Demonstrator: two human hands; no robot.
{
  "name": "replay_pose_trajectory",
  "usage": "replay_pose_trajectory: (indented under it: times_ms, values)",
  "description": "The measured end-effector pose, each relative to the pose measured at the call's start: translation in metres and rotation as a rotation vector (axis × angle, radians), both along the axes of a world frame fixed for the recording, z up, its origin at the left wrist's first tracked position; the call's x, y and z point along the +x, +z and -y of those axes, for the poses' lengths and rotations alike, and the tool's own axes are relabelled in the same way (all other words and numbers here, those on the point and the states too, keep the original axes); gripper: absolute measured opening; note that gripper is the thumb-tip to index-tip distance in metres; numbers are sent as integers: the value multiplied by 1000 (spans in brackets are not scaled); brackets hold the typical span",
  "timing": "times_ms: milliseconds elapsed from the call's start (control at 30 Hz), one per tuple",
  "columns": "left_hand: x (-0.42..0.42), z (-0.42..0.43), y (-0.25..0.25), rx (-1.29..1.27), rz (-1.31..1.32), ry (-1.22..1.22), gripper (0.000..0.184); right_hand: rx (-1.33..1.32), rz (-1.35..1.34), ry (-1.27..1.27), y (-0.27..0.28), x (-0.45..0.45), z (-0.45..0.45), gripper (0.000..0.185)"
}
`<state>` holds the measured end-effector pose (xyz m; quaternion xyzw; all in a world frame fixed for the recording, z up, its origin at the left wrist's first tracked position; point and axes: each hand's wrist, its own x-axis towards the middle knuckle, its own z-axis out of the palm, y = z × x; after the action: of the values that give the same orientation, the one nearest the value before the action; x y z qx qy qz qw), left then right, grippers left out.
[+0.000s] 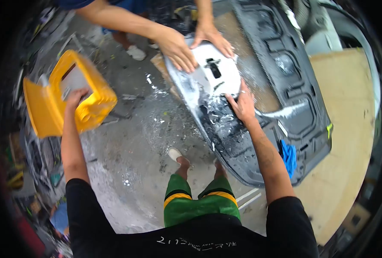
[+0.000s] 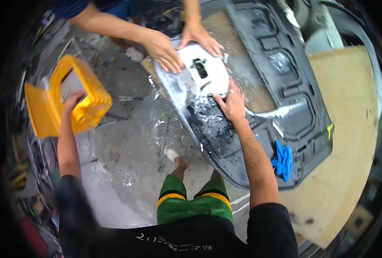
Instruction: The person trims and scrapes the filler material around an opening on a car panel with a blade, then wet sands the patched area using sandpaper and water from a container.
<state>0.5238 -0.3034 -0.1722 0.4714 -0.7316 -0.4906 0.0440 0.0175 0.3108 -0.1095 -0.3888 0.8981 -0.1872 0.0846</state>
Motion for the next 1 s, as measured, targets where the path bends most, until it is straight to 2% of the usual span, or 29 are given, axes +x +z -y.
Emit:
replay_pose_trajectory:
  times_ms: [67,133,200,267,300,367,400,467,533,600,633,667,700,733,767,833,900,967,1000]
  values:
    - [-7,5,8,-166,337,-409,41,18,11,-18,-1,-1,-1,87]
    - [-4,11,-8,70,298,-467,37,20,-2,-48,-9,-3,-3,81]
    - [9,22,-16,297,180,-421,38,29,-6,-61,-11,-4,-3,74]
    - [26,53,-30,-56,490,-798,34,-20,22,-32,-3,-3,-3,68]
    - [33,60,-36,-63,493,-819,34,-8,11,-28,-4,-3,-3,67]
    - [45,66,-41,297,341,-362,33,0,4,-40,-6,-4,-5,67]
    - [39,53,-32,292,349,-375,33,12,-9,-26,-6,-4,-5,67]
    - [18,9,8,412,-79,329,38,15,-6,-31,-3,-4,-5,66]
    - [29,4,49,418,-107,318,45,-35,25,9,-3,-6,-7,65]
    - [31,-23,87,310,-367,270,34,-34,18,-2,-2,-5,-7,68]
    - [13,-59,115,222,-388,313,27,-14,18,5,1,-6,-7,71]
    - [4,-85,133,205,-376,314,27,10,20,18,2,-6,-7,75]
    - [-4,-104,148,196,-292,217,26,-49,-24,25,-4,-6,-8,92]
    - [-15,-126,162,189,-205,120,26,-61,-10,27,-4,-6,-8,92]
    - [-41,-161,173,207,-154,69,27,-35,5,23,-1,-5,-8,100]
    - [-108,-251,174,249,-138,62,29,0,85,18,10,-5,-8,118]
    - [-177,-329,162,390,-90,-115,30,-20,71,20,8,-5,-8,119]
    - [-244,-397,144,483,-177,-197,28,-30,70,13,9,-4,-9,117]
    - [-277,-428,144,593,-284,-146,29,-33,76,23,7,-4,-9,117]
